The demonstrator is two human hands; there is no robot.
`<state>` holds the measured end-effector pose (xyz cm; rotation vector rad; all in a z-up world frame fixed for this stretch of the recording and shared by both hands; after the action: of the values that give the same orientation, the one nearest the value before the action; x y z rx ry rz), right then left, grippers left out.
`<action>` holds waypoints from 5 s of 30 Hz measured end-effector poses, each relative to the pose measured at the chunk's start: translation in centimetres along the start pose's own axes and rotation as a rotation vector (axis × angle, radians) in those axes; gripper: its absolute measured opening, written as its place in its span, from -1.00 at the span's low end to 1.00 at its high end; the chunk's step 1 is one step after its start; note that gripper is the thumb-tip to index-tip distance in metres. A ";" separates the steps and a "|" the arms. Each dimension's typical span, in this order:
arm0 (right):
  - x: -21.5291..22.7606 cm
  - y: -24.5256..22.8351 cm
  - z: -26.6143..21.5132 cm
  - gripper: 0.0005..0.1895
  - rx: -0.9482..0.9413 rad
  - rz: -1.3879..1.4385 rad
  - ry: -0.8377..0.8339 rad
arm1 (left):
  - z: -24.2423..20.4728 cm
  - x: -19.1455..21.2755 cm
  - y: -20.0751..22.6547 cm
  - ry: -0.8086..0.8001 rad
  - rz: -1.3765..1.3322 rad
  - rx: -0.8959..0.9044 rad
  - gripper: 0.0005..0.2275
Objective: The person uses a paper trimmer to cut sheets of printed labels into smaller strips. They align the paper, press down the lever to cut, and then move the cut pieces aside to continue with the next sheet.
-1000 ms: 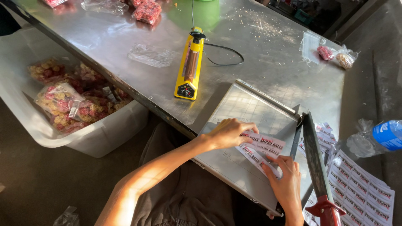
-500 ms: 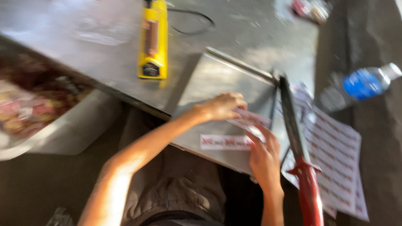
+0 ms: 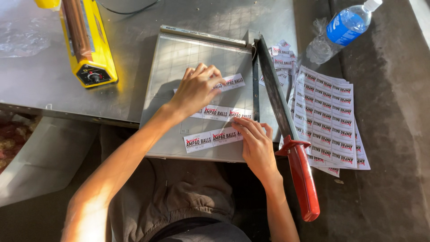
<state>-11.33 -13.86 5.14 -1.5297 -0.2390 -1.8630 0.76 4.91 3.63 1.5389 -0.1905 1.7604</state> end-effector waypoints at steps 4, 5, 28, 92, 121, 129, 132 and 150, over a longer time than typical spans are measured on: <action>0.2 -0.1 0.0 -0.66 -0.006 -0.024 0.024 | -2.1 -1.1 2.1 -0.092 0.071 0.008 -0.70; 0.2 -0.1 0.0 -0.66 -0.001 -0.022 0.034 | -2.5 -1.2 2.4 -0.073 0.100 0.002 -0.62; -0.4 0.1 -1.4 -0.77 -0.134 0.068 0.165 | -3.6 -1.1 4.6 -0.082 0.023 -0.018 -0.68; -1.4 5.8 -0.4 -0.55 -0.185 0.483 0.011 | -4.9 -2.1 5.2 -0.102 -0.095 -0.130 -0.66; -1.1 5.3 -0.4 -0.55 -0.184 0.463 0.032 | -4.9 -2.0 5.0 -0.150 -0.075 -0.147 -0.65; -1.1 5.4 -0.5 -0.55 -0.177 0.466 0.038 | -5.6 -2.0 5.1 -0.199 0.148 -0.120 -0.47; -1.1 5.4 -0.4 -0.55 -0.175 0.463 0.038 | -5.7 -2.2 5.1 -0.217 0.195 -0.102 -0.45; -0.9 5.4 -0.7 -0.68 -0.149 0.531 0.122 | -5.1 -2.8 5.7 -0.232 0.192 -0.082 -0.46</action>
<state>-8.53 -17.89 2.55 -1.3962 0.3410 -1.5598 -6.89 2.61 1.88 1.7100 -0.5346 1.6910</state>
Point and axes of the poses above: each hand's wrist, its own z-axis towards the middle knuckle, its own x-axis out of the back of the hand, y = z × x, the point moved 4 cm from there along z, towards the middle knuckle, and after that the axes turned 15 degrees about -y, right-handed, at the moved point
